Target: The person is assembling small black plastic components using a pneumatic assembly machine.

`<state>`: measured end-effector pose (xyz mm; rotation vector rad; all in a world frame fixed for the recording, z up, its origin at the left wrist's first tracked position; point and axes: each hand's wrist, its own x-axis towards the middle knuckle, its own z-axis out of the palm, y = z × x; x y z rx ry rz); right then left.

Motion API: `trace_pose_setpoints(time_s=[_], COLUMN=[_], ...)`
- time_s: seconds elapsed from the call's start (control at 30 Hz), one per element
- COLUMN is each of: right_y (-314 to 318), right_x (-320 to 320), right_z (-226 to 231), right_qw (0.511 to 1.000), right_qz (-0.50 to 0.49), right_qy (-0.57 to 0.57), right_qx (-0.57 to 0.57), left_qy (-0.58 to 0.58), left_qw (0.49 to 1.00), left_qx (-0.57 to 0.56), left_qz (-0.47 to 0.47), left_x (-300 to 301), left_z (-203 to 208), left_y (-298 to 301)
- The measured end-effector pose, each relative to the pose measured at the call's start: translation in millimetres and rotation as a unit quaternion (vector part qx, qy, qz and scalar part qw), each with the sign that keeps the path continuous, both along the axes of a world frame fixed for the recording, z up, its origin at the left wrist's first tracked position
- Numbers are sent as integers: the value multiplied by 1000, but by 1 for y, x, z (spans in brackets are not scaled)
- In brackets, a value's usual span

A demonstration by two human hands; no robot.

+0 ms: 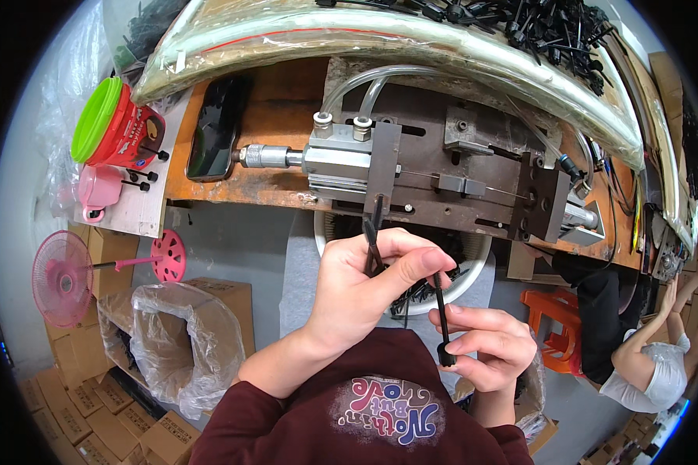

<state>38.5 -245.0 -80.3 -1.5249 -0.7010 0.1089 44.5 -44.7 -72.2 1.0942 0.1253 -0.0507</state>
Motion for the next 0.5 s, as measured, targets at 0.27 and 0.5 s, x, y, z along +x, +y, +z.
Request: trace_pose_setpoints(time_s=[0.27,0.5], right_y=[0,7], right_x=[3,7], right_z=[3,5], right_qw=[999,999], right_qz=[8,12], right_qy=[-32,-34], right_qx=[1,-13], left_qy=[0,-9], left_qw=[1000,1000], left_qx=[5,5], left_qz=[23,27], left_x=[3,4], left_z=[3,0], left_y=[9,5])
